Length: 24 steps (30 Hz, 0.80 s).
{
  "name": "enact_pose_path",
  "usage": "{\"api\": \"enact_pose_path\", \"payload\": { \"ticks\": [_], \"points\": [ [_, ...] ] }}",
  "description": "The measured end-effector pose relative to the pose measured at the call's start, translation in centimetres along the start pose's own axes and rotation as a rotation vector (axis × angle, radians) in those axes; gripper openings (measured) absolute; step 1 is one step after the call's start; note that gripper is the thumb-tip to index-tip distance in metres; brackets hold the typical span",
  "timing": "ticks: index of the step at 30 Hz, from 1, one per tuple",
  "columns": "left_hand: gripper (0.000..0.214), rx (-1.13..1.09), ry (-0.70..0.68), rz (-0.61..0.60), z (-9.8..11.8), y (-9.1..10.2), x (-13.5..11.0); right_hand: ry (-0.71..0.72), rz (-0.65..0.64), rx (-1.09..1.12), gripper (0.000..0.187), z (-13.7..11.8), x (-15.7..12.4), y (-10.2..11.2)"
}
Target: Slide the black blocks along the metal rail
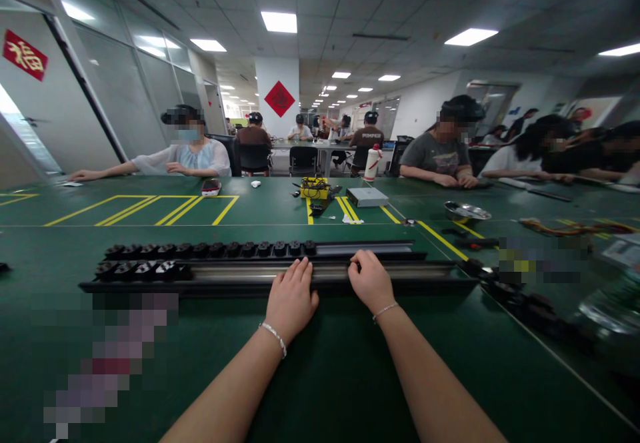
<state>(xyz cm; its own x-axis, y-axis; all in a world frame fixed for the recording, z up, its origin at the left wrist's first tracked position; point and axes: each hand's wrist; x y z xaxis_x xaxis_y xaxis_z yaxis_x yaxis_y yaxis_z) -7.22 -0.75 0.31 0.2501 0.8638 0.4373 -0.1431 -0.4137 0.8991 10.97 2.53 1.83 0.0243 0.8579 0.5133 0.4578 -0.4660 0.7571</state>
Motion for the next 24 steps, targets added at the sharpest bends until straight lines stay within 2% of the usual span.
{"api": "enact_pose_path", "payload": {
  "ticks": [15, 20, 24],
  "points": [
    [0.055, -0.005, 0.016, -0.014, 0.4, 0.2, 0.0, 0.049, -0.004, -0.001, 0.011, 0.6, -0.2, 0.1],
    [0.059, 0.009, 0.04, -0.007, 1.5, 0.0, 0.0, 0.04, -0.01, -0.008, 0.01, 0.5, -0.2, 0.1],
    [0.062, -0.019, -0.008, -0.03, 3.1, -0.5, 0.8, 0.05, -0.032, 0.01, 0.01, 0.6, -0.1, 0.3]
  ]
}}
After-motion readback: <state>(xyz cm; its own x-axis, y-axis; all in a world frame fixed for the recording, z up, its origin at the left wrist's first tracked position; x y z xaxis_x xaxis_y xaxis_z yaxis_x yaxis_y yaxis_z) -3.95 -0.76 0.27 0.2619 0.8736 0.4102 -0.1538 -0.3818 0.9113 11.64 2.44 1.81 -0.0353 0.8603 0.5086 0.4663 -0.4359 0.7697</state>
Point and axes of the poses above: each hand's wrist, its own x-axis towards the middle knuckle, its own y-axis out of the back of the hand, z = x × y, and after that the axes turned 1 degree about y, right-handed
